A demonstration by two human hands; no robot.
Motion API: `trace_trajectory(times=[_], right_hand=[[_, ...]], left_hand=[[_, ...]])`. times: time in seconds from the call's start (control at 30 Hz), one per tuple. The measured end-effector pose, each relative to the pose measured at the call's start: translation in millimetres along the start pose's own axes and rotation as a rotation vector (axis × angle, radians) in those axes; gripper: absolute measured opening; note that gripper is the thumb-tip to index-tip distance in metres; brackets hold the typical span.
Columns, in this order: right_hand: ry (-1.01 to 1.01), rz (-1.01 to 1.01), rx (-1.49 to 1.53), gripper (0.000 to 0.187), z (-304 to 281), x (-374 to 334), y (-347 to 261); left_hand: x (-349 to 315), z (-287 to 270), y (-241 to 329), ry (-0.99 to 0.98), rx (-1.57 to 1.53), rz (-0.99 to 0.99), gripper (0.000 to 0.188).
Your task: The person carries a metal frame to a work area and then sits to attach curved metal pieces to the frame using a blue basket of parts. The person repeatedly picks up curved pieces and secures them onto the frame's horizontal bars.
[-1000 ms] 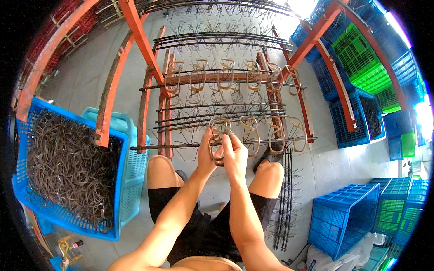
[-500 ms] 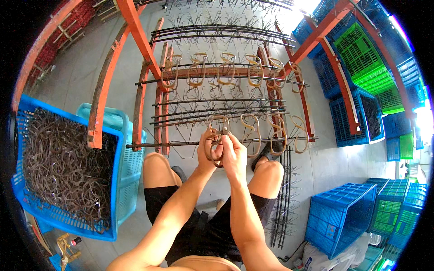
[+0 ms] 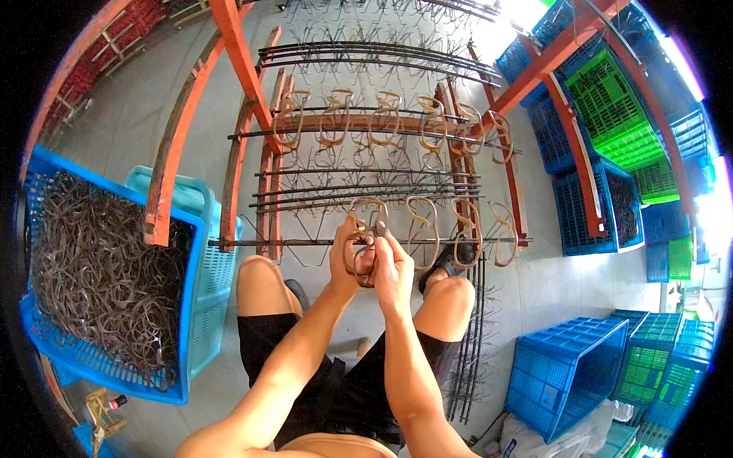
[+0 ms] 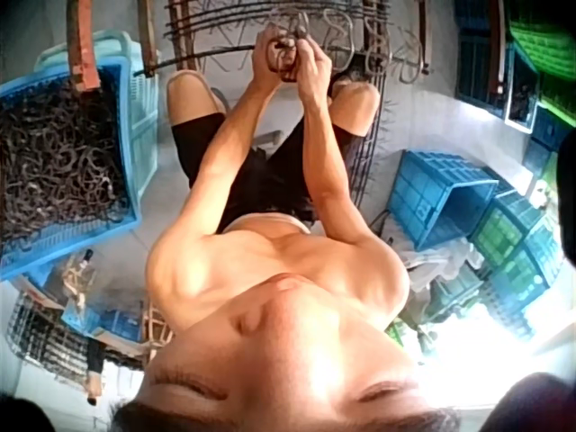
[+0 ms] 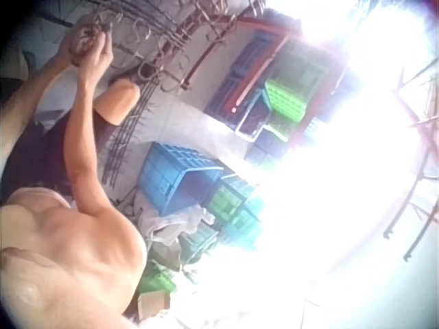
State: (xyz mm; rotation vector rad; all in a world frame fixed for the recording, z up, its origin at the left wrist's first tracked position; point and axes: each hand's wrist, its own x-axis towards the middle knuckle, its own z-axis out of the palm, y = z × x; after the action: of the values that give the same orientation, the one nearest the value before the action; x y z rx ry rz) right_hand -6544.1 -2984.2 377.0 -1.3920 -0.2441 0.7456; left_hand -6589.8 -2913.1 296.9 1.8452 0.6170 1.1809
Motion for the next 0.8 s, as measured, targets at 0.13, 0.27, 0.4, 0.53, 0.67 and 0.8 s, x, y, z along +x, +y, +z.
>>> trace_trajectory(times=[0.13,0.27,0.4,0.53,0.67,0.8], right_hand=[[0.022,0.002,0.022,0.022,-2.2,-1.0,5.7],[0.026,-0.019,0.045,0.023,-3.5,-1.9,9.3],[-0.013,-0.042,-0.002,0.023,-4.5,-0.6,8.8],[0.062,-0.072,0.007,0.02,-3.7,-3.7,9.7],[0.105,-0.286,0.093,0.018,5.6,-18.5,18.3],[0.196,-0.417,-0.036,0.019,37.3,-26.8,34.2]], left_hand=[[3.5,1.9,-4.4,0.013,-0.022,-0.008,0.059],[4.8,2.2,-1.0,0.032,-0.006,0.05,0.061],[1.2,-0.9,5.1,-0.178,-0.243,-0.334,0.064],[-4.4,-1.4,-0.3,-0.152,-0.099,-0.1,0.066],[-23.0,-1.0,-8.0,-0.098,0.33,0.215,0.062],[-54.5,-20.7,0.8,-0.302,0.503,0.049,0.056]])
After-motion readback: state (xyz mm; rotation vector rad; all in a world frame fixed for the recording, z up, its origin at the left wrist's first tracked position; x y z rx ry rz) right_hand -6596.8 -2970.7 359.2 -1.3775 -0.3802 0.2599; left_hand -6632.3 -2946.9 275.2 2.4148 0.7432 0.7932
